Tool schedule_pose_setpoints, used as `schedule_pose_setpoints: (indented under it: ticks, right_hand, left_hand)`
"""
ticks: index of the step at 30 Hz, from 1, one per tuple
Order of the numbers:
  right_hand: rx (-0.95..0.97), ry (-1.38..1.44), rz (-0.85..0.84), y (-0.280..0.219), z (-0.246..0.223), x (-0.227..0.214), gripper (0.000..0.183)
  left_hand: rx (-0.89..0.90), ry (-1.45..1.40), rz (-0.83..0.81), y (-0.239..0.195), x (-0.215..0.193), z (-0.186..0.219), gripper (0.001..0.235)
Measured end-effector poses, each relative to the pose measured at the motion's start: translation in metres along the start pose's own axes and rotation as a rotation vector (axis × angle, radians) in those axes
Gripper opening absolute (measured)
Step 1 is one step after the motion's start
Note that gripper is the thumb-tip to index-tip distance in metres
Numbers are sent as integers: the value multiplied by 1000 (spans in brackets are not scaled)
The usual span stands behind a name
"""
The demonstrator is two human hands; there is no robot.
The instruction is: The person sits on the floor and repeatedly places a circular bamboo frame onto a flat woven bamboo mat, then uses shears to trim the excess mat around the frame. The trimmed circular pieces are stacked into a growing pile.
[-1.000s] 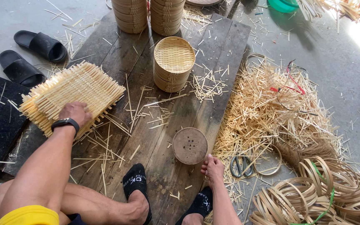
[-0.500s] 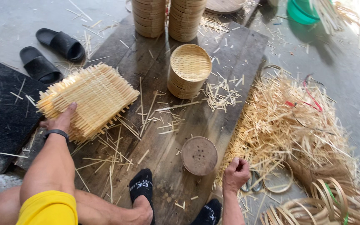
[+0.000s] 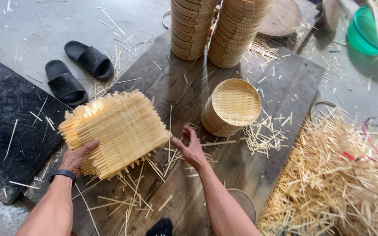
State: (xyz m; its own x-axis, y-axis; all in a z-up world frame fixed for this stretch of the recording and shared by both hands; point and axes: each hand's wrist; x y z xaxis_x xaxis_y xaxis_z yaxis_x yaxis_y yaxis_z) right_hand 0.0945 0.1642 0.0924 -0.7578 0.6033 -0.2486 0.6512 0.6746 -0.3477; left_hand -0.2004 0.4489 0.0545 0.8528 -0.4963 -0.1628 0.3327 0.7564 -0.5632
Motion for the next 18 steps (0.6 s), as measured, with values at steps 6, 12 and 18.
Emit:
schedule_pose_setpoints:
  ticks: [6,12,18]
  right_hand:
    - [224,185,-208,57,-1,10,130]
    - [419,76,-79,50,26,-17,133]
    - [358,-42,87,30,19,-24,121]
  left_hand:
    - [76,191,-133,15,48,39,98]
    - [45,176,-217,8,97,53,88]
    - [81,166,-238,-13,102,62,97]
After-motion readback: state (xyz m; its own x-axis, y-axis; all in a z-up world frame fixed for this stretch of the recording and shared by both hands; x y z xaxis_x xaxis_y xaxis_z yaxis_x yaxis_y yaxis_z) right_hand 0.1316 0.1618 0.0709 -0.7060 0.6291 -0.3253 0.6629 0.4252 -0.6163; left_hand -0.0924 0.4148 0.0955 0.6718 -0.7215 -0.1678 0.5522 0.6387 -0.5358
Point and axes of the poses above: each hand's wrist, its own y-axis towards the middle knuckle, its own x-axis out of the palm, z = x × y, and after that the axes turned 1 degree about z, right-handed
